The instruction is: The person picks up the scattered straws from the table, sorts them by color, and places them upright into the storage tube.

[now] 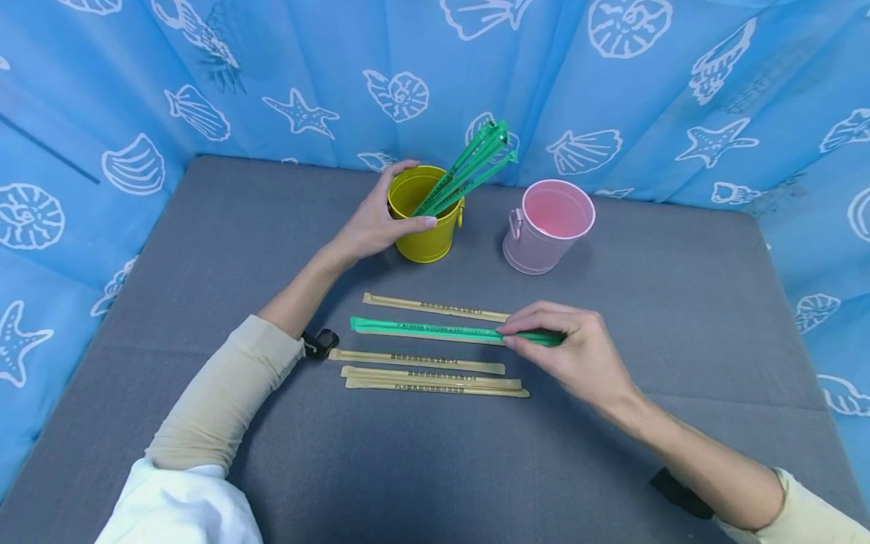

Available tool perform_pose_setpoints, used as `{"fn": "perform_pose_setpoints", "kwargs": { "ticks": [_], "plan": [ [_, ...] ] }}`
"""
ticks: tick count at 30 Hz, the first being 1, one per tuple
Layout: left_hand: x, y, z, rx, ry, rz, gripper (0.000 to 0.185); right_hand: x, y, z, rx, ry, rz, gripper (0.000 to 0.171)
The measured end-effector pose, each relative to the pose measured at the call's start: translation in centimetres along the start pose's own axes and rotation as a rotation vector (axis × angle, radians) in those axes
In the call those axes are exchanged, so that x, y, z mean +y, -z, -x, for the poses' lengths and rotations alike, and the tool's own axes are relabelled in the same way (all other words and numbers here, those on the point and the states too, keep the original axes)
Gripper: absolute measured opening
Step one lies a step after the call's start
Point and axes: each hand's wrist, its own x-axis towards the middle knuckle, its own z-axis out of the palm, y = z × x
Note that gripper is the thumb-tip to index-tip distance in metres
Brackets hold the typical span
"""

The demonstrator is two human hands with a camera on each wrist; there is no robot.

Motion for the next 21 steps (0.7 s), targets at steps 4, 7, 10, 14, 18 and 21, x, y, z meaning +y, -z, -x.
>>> {"fn": "perform_pose_setpoints", "kwargs": {
  "ticks": [4,7,10,14,18,21],
  "plan": [
    [-2.0,0.0,-1.4,0.012,-0.023,-0.008,0.087,-0.9,1.7,-1.3,0.021,0.019,0.018,0.021],
    [-3.3,-0.2,-2.1,0.022,-0.049,-0.002,0.087,-1.7,2.8,-2.2,0.049,0.022,0.061,0.019],
    [-3.4,-0.3,-1.9,0.014,-0.055,0.005,0.087,-2.3,3.8,-3.0,0.080,0.007,0.100,0.017],
    [-3.6,-0.4,-1.9,0.008,-0.047,0.013,0.088,-2.9,4.9,-4.3,0.126,-0.033,0.127,0.013],
    [-3.6,-0.2,-1.8,0.020,-0.067,0.042,0.088,-3.0,5.7,-5.8,0.169,-0.064,0.147,0.013],
    [-3.5,-0.2,-1.7,0.032,-0.067,0.022,0.089,-2.8,6.3,-6.9,0.182,-0.084,0.157,0.016]
  ]
}}
